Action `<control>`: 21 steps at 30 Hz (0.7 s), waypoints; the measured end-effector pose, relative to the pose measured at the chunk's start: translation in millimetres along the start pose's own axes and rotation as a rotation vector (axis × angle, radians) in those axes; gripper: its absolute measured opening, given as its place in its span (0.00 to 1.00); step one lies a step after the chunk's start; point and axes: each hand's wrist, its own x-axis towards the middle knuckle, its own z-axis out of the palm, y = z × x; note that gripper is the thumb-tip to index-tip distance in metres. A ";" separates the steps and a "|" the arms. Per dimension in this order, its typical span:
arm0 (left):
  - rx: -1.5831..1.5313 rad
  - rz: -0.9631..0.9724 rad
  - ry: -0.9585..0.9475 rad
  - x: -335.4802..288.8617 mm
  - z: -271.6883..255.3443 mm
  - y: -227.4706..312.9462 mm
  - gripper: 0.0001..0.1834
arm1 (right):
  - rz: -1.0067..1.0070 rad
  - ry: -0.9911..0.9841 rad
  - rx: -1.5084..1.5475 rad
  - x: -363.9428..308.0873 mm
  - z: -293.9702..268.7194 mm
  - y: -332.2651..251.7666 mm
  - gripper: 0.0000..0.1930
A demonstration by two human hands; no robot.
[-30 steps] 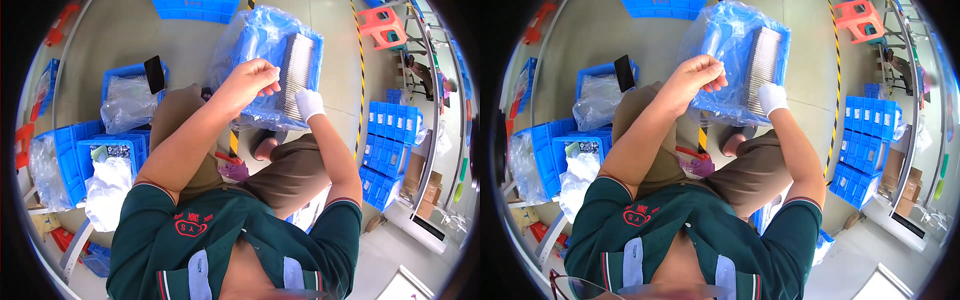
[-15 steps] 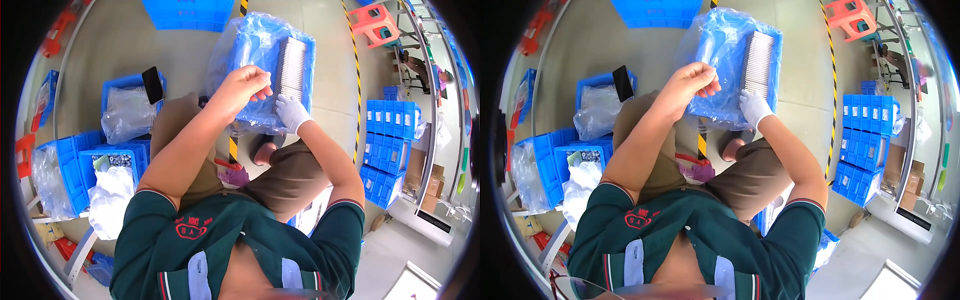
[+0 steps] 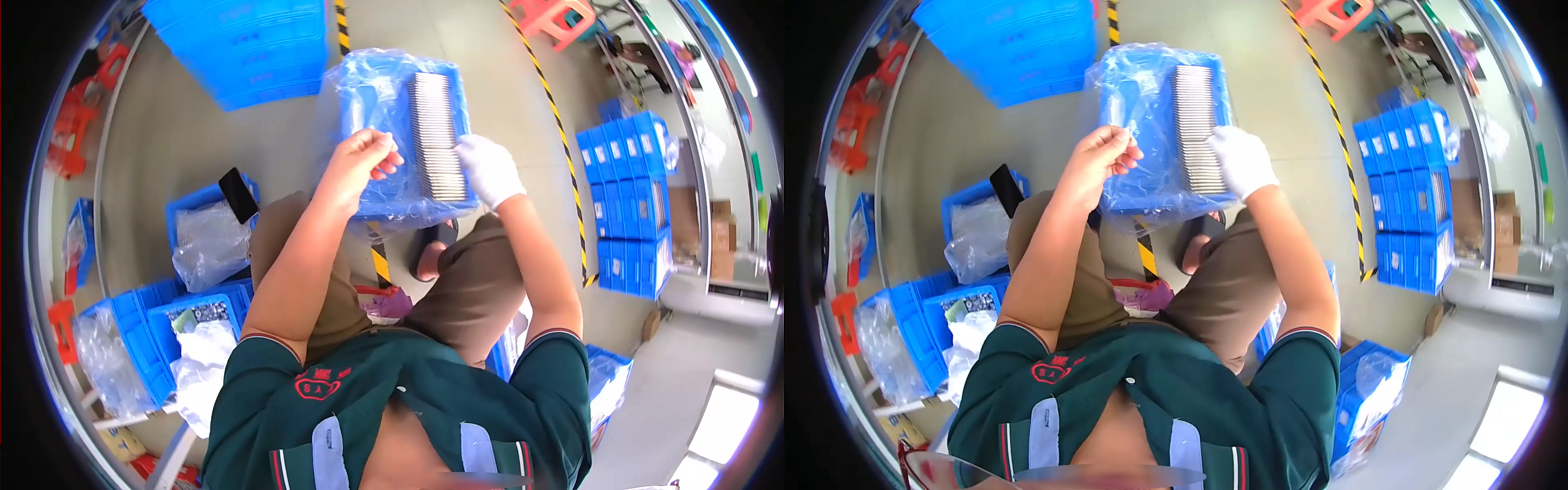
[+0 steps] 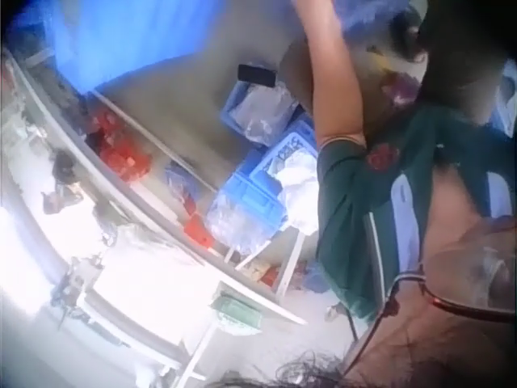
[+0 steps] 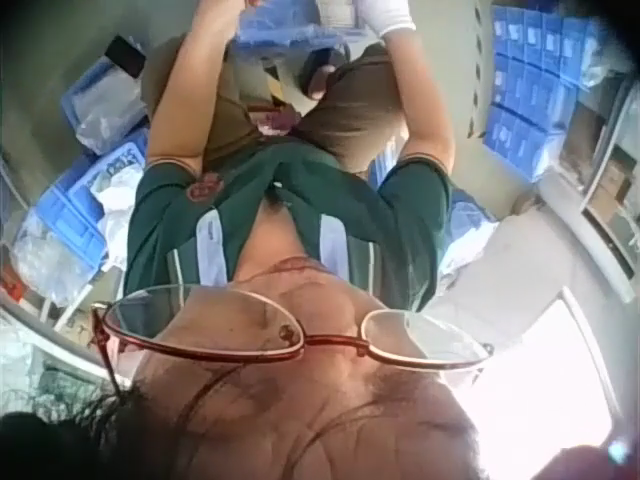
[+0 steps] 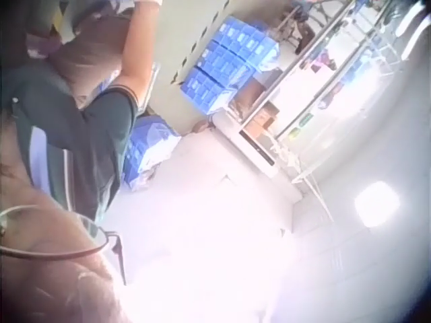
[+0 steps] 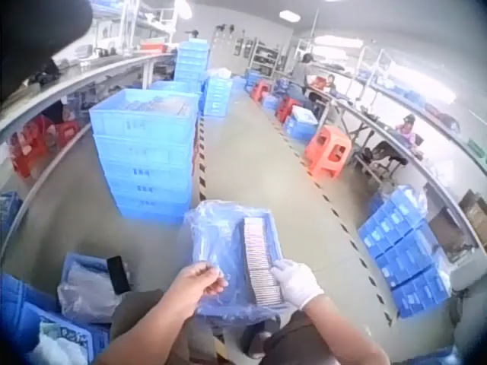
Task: The person assembles metal rods by attaching small caps onto their ends by hand and stacking the finished rods into plastic-lined crates.
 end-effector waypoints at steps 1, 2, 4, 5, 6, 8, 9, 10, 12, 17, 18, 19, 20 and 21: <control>-0.015 0.002 0.034 2.3 3.2 0.0 0.11 | 0.189 0.178 0.136 -18.8 -12.0 8.7 0.12; -0.034 -0.001 0.057 5.7 6.8 -2.0 0.11 | 0.307 0.375 0.149 -50.7 -20.5 6.0 0.12; -0.014 -0.008 0.041 16.6 7.9 -7.8 0.11 | 0.576 0.380 0.212 -124.4 -14.5 14.6 0.13; -0.015 0.017 0.023 19.8 7.1 -7.4 0.11 | 0.661 0.375 0.195 -164.3 -11.1 11.9 0.13; -0.024 0.007 0.021 20.5 4.4 -4.5 0.11 | 0.827 0.201 0.248 -198.8 -7.3 8.9 0.14; -0.060 -0.012 0.022 26.7 -3.4 -9.4 0.11 | 1.054 0.030 0.314 -272.5 5.9 -4.2 0.14; -0.030 -0.031 0.034 26.4 -2.6 -8.4 0.11 | 1.147 -0.012 0.391 -310.3 15.8 -14.3 0.14; -0.040 -0.055 0.021 26.9 0.5 -8.2 0.11 | 1.230 -0.049 0.471 -344.2 23.7 -23.8 0.14; -0.019 -0.102 0.016 30.2 8.4 -11.2 0.10 | 1.326 -0.215 0.388 -401.0 37.4 -40.7 0.14; 0.042 -0.179 0.037 35.9 5.4 -29.4 0.10 | 1.446 -0.417 0.636 -462.8 84.5 -87.3 0.13; 0.047 -0.180 0.050 36.4 6.0 -32.2 0.10 | 1.452 -0.419 0.651 -464.3 104.1 -86.8 0.13; 0.063 -0.190 0.048 36.7 9.5 -34.3 0.10 | 1.482 -0.354 0.536 -469.8 127.9 -89.3 0.13; 0.078 -0.199 0.053 37.2 8.0 -34.7 0.10 | 1.495 -0.290 0.426 -465.2 142.7 -88.5 0.13; 0.091 -0.205 0.056 37.5 5.7 -35.9 0.10 | 1.592 -0.253 0.432 -464.1 155.0 -87.6 0.15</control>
